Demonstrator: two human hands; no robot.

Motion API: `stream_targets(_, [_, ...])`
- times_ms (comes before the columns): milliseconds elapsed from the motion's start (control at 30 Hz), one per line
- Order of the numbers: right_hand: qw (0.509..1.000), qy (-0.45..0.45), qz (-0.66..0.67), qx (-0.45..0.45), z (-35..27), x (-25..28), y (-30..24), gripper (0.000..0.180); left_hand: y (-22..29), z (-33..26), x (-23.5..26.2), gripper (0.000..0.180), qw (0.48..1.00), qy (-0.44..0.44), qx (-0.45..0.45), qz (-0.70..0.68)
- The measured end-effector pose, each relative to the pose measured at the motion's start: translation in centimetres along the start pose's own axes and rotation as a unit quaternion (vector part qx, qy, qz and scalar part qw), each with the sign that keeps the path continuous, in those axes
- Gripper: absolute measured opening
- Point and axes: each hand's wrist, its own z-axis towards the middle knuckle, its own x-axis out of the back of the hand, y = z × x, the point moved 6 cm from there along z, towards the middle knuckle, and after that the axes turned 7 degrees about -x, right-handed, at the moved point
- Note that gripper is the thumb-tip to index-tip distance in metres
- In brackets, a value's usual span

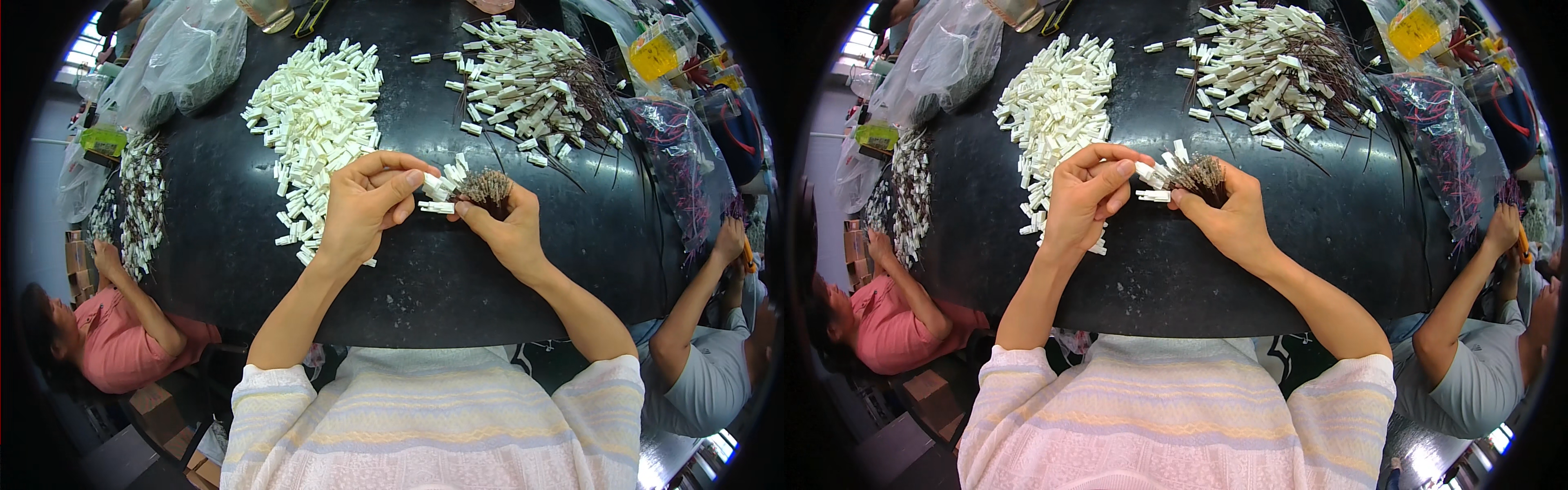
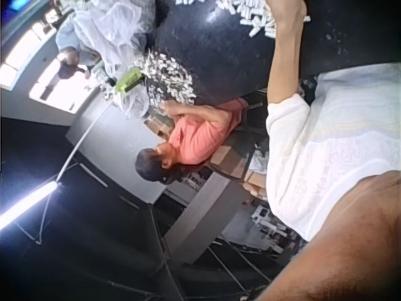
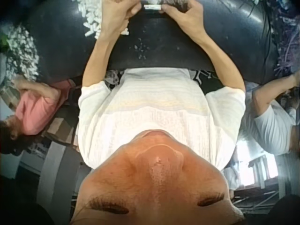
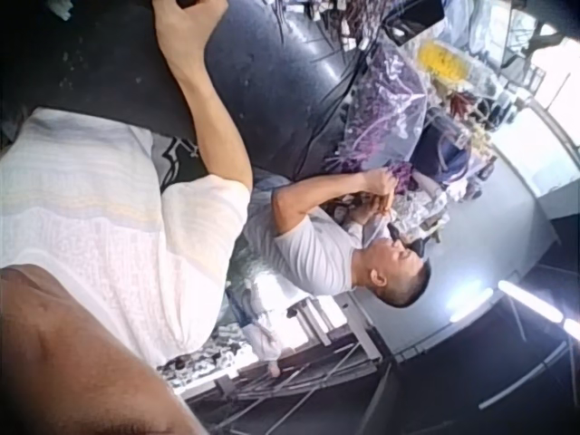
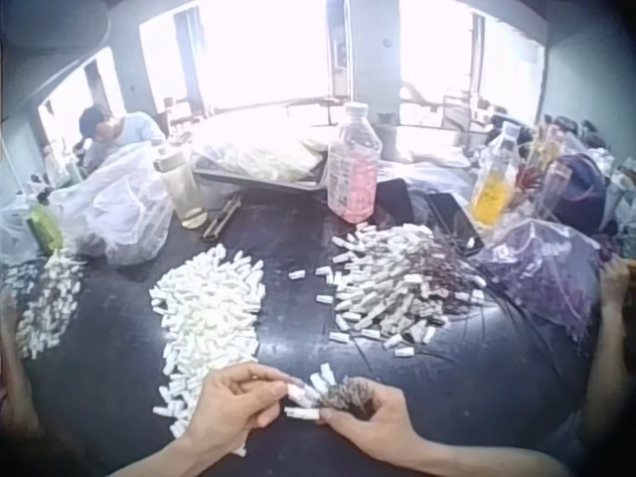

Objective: The person slides white plastic sleeves onto wire ends by hand.

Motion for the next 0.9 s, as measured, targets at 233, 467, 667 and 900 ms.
stream_targets(233, [1.000,-0.005,0.017,-0.013,-0.1,0.4,-0.1,0.010,-0.2,-0.3,-0.2,0.011,0.997,-0.024,-0.023,0.073])
stream_targets(467, [1.000,0.010,-0.008,-0.003,-0.5,0.4,-0.4,0.012,-0.2,-0.7,-1.2,0.008,0.992,-0.032,-0.037,0.113])
stream_targets(667, [0.996,-0.007,-0.072,0.043,-0.2,-0.1,-0.2,0.012,-0.9,-1.1,-0.7,0.007,0.993,-0.027,-0.018,0.113])
stream_targets(900, [1.000,-0.010,-0.021,0.010,-0.1,0.2,-0.5,0.008,6.1,1.9,0.6,0.009,0.631,0.051,-0.394,0.666])
